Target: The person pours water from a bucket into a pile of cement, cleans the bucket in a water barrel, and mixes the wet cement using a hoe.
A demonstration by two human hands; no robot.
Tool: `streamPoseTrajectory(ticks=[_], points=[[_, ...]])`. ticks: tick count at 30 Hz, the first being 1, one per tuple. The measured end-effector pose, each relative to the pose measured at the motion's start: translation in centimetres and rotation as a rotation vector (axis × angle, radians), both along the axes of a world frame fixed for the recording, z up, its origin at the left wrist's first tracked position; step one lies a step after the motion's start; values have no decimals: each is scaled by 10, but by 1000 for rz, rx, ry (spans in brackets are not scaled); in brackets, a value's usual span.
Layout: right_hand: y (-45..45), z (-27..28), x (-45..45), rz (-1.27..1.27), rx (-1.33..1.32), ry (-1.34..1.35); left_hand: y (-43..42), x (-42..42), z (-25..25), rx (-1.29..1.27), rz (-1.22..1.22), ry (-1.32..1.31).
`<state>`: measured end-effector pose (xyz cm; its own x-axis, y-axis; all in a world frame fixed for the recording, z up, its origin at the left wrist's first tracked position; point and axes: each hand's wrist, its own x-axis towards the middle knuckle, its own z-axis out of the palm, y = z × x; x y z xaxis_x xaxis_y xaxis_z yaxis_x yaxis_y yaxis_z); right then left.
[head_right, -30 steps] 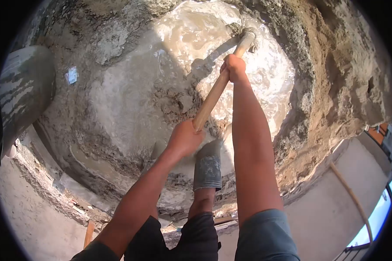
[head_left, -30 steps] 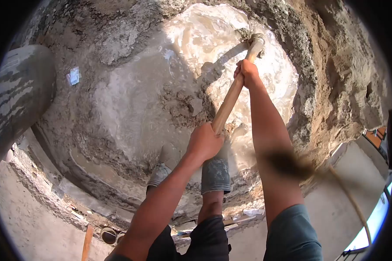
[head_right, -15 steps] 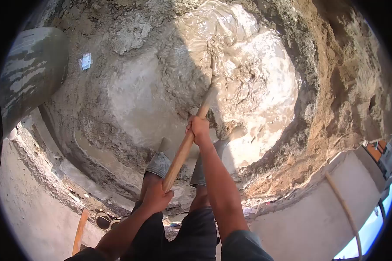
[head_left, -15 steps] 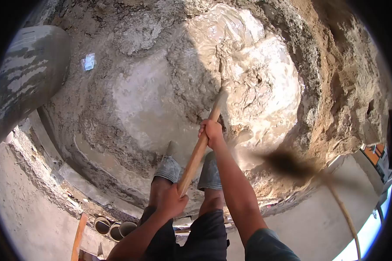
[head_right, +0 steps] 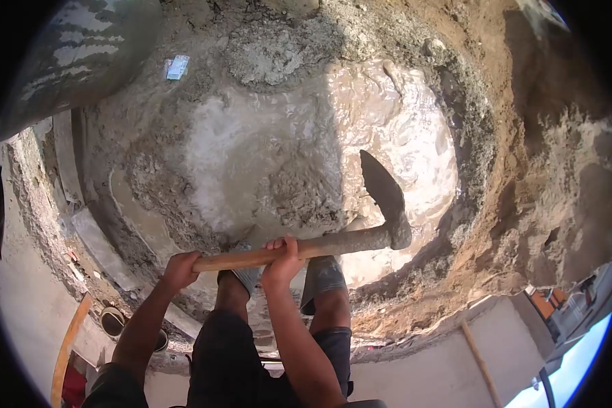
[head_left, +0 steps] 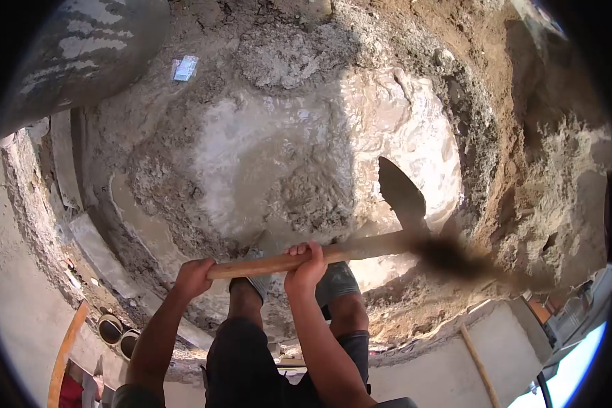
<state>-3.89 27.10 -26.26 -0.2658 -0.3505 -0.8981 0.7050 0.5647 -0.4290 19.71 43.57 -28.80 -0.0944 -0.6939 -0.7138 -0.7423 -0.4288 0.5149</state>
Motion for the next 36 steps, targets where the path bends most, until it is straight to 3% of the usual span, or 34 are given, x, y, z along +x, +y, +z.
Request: streamPoseTrajectory(ticks=[7,11,14,17,20,26,28,29,31,33,36], points=[[-214,-45,-38,287,-241,214,-153,-115,-43,-148,307,19],[-276,-111,-36,626,-191,252,-172,-185,-59,-82,557,-16],[-262,-170,-39,1033,34,298,-148,-268,-55,16,784,35],[-258,-162,-54,1416,52,419,-150,-344,-26,147,1038,177],[-259,-167,-86,1613,135,417,-181,-423,10,215,1226,159],[-228,-182,-164,1765,206,229,-206,-532,44,348,1459,122],[-210,-172,-194,1881,223,287,-192,-596,30,384,1586,190],[-201,-168,-207,1927,228,317,-189,-618,25,416,1581,160],[-163,-176,-245,2079,-51,553,-167,-647,24,492,1562,129],[-117,-187,-282,2072,-292,768,-137,-666,22,549,1562,123],[-61,-191,-332,1922,-61,575,-78,-692,20,656,1430,-31]])
